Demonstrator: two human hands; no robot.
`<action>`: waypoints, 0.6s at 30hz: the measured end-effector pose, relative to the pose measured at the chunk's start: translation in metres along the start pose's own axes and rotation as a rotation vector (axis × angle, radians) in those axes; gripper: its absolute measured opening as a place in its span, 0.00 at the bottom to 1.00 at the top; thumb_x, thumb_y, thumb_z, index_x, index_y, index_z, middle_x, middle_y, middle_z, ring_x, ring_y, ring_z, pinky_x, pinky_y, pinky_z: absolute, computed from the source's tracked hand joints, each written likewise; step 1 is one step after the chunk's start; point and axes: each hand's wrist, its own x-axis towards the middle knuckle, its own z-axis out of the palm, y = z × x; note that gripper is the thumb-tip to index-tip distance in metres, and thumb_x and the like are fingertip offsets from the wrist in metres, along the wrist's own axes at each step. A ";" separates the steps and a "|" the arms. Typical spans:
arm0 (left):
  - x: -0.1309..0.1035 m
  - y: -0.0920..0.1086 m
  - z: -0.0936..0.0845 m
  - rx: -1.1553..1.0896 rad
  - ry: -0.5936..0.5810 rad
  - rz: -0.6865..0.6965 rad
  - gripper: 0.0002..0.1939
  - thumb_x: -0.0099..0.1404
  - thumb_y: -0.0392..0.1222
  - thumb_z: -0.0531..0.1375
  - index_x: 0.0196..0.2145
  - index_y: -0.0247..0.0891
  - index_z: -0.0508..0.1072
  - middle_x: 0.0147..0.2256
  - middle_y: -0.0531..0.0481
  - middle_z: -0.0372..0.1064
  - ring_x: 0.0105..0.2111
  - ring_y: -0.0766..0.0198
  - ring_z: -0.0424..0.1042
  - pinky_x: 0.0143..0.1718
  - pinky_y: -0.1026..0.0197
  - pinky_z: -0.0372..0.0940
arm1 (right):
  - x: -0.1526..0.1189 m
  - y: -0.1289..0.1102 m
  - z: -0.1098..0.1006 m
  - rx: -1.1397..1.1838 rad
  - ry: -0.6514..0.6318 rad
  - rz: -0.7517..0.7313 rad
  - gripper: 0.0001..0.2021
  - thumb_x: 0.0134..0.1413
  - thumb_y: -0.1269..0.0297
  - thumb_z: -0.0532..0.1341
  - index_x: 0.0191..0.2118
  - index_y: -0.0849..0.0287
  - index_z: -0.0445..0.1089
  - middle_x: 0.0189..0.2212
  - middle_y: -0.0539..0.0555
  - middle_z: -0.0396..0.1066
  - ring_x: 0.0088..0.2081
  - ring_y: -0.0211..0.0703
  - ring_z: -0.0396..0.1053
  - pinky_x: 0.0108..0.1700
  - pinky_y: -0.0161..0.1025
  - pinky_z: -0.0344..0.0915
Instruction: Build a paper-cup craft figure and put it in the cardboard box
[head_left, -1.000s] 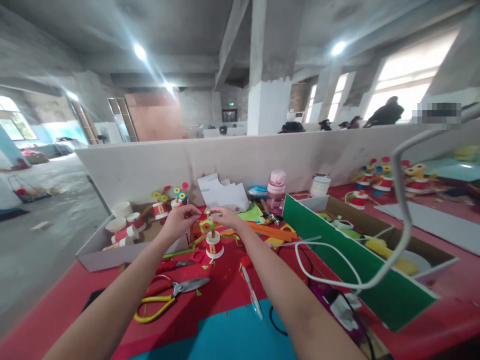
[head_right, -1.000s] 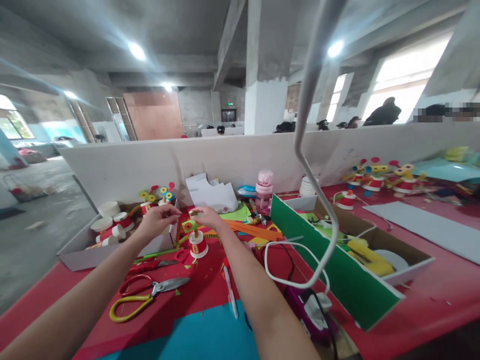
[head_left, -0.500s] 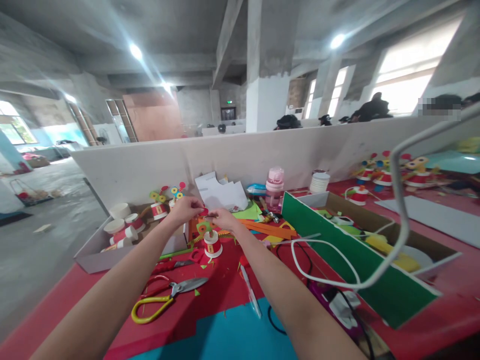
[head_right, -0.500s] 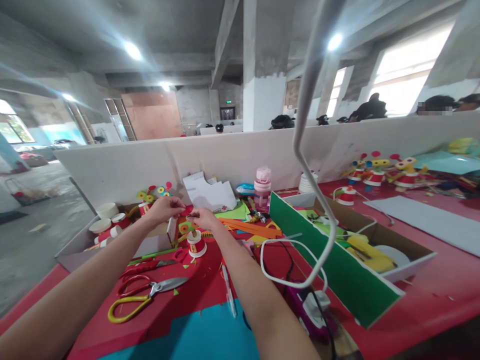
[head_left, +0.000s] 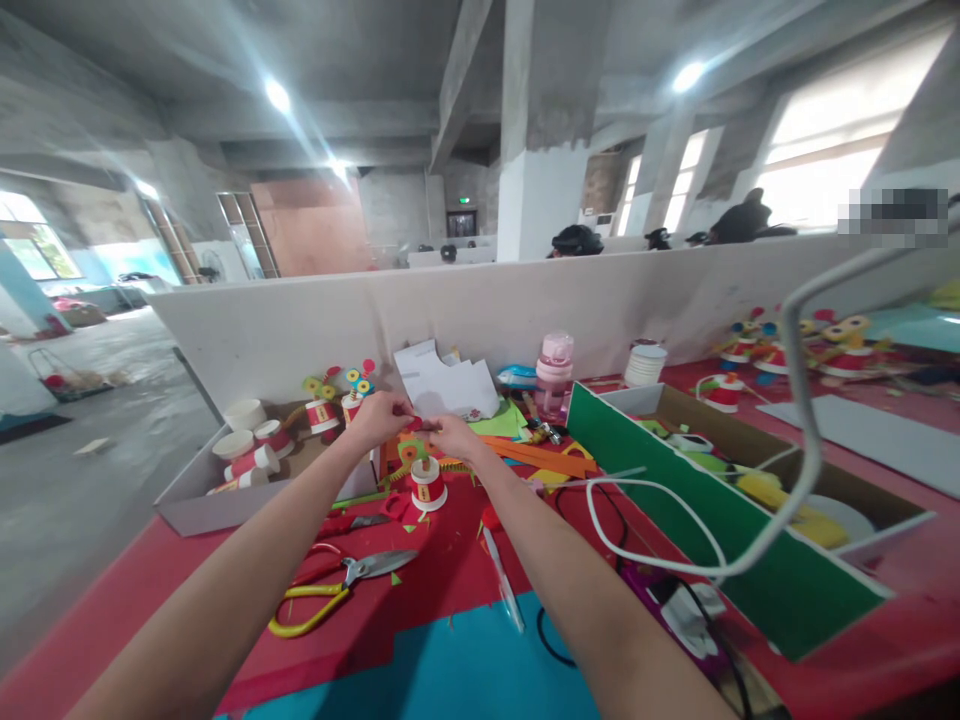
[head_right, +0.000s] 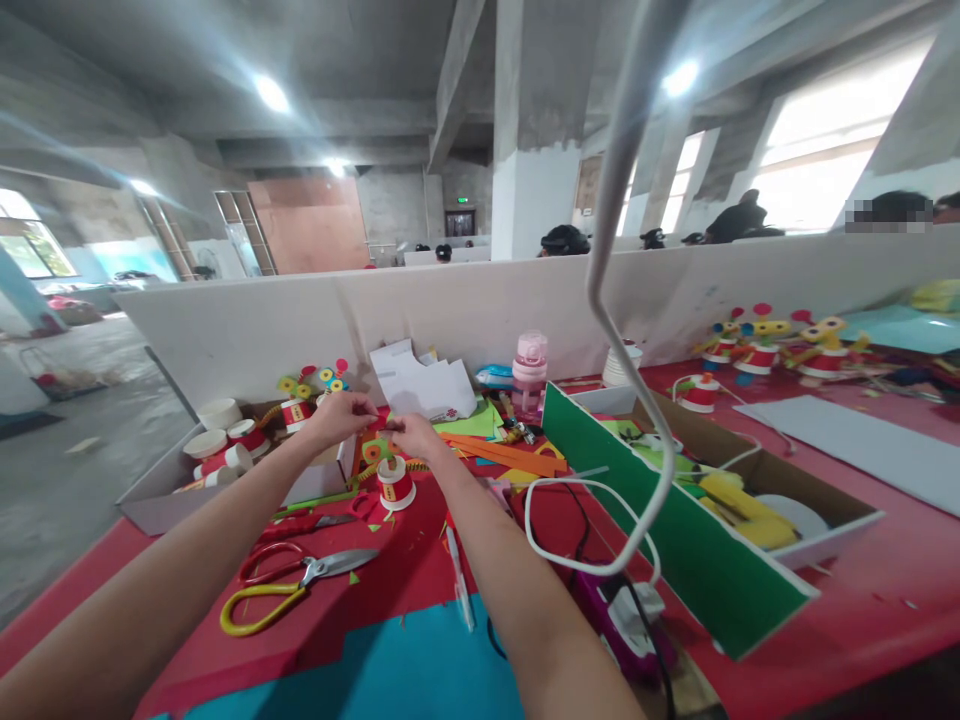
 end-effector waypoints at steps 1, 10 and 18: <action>0.000 0.000 0.000 0.005 0.002 0.003 0.04 0.51 0.36 0.60 0.25 0.37 0.76 0.20 0.53 0.71 0.21 0.67 0.69 0.22 0.67 0.60 | 0.000 -0.001 0.000 -0.003 -0.001 -0.003 0.12 0.51 0.57 0.62 0.34 0.61 0.77 0.24 0.48 0.72 0.28 0.37 0.63 0.33 0.32 0.60; -0.001 0.002 0.002 0.062 -0.003 -0.005 0.05 0.52 0.36 0.60 0.26 0.37 0.77 0.21 0.53 0.72 0.23 0.65 0.69 0.25 0.66 0.59 | 0.000 0.002 0.001 0.010 -0.008 0.008 0.12 0.51 0.57 0.62 0.33 0.62 0.76 0.24 0.48 0.71 0.28 0.38 0.65 0.35 0.34 0.63; 0.003 -0.001 0.004 0.124 0.016 0.029 0.05 0.52 0.37 0.61 0.27 0.38 0.77 0.22 0.53 0.71 0.24 0.64 0.69 0.27 0.64 0.59 | 0.000 0.004 0.003 0.053 0.009 0.026 0.09 0.50 0.61 0.63 0.33 0.60 0.76 0.26 0.50 0.74 0.33 0.41 0.69 0.39 0.36 0.65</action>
